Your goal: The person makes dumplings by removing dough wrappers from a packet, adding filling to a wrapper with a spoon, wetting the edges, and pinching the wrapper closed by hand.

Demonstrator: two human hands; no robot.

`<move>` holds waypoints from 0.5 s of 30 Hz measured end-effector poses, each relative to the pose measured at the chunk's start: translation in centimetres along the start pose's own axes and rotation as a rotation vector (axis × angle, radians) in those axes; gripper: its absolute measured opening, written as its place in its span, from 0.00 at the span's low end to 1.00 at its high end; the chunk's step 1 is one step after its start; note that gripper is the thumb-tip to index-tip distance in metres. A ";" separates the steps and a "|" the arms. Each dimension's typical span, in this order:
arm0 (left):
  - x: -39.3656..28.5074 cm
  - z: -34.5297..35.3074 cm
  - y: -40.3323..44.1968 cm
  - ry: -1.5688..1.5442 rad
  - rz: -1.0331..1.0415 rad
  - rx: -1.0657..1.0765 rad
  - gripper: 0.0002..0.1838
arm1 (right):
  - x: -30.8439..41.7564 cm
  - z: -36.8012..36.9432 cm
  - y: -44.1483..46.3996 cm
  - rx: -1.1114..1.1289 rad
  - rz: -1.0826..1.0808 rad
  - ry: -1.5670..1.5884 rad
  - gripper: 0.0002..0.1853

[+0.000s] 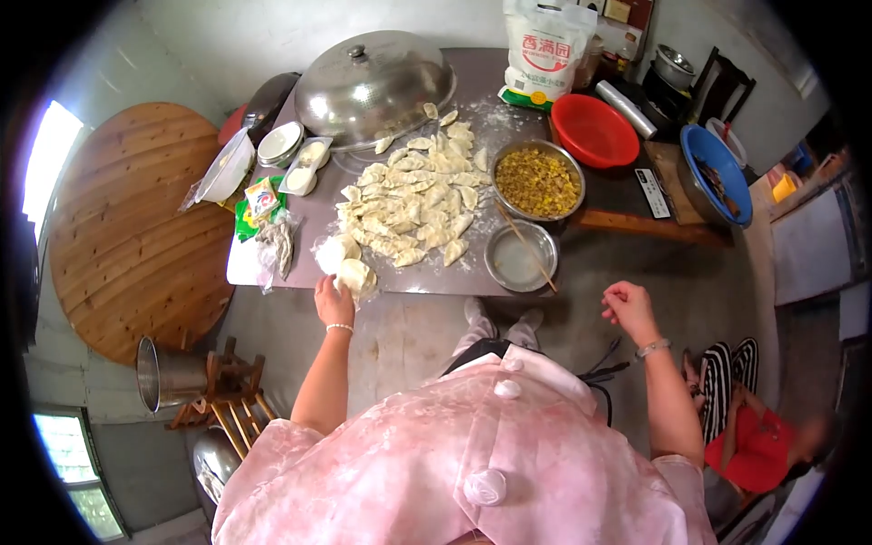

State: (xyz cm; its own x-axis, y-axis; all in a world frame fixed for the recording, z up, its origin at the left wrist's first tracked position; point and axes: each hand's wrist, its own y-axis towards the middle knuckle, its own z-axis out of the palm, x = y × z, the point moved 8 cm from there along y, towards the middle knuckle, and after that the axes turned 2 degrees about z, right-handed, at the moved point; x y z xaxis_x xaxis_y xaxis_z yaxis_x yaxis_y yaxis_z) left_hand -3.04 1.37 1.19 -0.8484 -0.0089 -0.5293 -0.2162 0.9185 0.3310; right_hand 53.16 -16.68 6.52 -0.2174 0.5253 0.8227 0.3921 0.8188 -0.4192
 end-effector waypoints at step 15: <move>-6.7 3.7 5.0 0.407 0.736 0.454 0.15 | -1.1 0.4 -0.1 0.009 0.027 0.003 0.04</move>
State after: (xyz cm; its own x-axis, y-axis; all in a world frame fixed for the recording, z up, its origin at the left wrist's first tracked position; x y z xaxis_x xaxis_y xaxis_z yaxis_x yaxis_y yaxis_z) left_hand 3.39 7.46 3.47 -0.8184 0.5738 0.0309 0.5740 0.8136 0.0924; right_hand 52.98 -17.24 5.55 -0.2039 0.5465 0.8123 0.3898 0.8064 -0.4447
